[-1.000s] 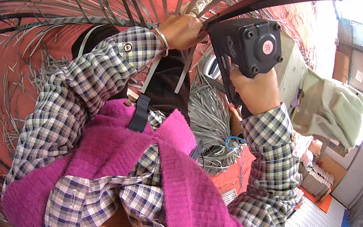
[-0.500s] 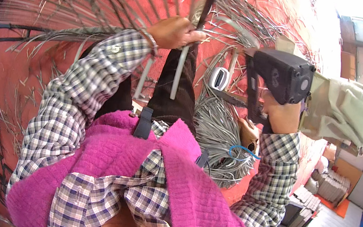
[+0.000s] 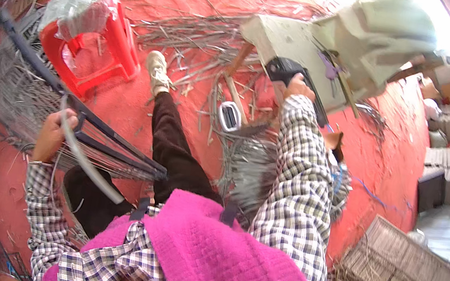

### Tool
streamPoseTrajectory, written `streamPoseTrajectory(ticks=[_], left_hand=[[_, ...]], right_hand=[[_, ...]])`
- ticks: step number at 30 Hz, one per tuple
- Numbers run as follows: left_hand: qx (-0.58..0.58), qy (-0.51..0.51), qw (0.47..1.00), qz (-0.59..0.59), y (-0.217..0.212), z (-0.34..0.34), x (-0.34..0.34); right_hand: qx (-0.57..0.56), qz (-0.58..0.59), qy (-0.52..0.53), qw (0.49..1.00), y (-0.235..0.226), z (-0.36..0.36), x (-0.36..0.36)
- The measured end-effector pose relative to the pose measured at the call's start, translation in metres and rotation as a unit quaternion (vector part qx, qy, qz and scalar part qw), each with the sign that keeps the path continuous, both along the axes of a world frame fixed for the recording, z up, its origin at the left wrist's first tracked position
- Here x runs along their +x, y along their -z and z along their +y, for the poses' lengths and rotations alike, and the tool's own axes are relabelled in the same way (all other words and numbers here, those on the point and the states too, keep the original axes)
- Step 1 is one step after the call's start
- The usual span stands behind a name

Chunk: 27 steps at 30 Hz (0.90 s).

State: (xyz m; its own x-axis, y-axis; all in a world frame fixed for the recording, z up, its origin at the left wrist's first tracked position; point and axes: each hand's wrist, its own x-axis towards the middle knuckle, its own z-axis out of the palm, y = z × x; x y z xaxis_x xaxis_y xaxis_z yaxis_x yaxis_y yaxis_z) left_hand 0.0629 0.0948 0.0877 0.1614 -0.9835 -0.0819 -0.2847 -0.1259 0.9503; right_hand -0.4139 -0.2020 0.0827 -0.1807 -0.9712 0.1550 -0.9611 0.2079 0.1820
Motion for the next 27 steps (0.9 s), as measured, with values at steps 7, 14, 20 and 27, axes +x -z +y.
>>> streamPoseTrajectory(ticks=[7,14,20,27], left_hand=[[-0.117,-0.096,0.986,0.066,0.011,-0.006,-0.009],[-0.155,-0.227,0.961,-0.006,0.024,0.025,-0.011],[-0.209,-0.180,0.956,-0.101,0.025,0.031,-0.018],[-0.192,-0.147,0.952,-0.189,0.016,0.022,-0.030]], right_hand=[[0.016,-0.141,-0.075,0.987,-0.030,-0.031,-0.031],[-0.039,-0.141,-0.159,0.976,-0.017,-0.068,-0.053],[-0.183,-0.076,0.057,0.979,0.017,-0.118,-0.146],[-0.076,-0.137,0.067,0.985,0.033,-0.162,-0.202]])
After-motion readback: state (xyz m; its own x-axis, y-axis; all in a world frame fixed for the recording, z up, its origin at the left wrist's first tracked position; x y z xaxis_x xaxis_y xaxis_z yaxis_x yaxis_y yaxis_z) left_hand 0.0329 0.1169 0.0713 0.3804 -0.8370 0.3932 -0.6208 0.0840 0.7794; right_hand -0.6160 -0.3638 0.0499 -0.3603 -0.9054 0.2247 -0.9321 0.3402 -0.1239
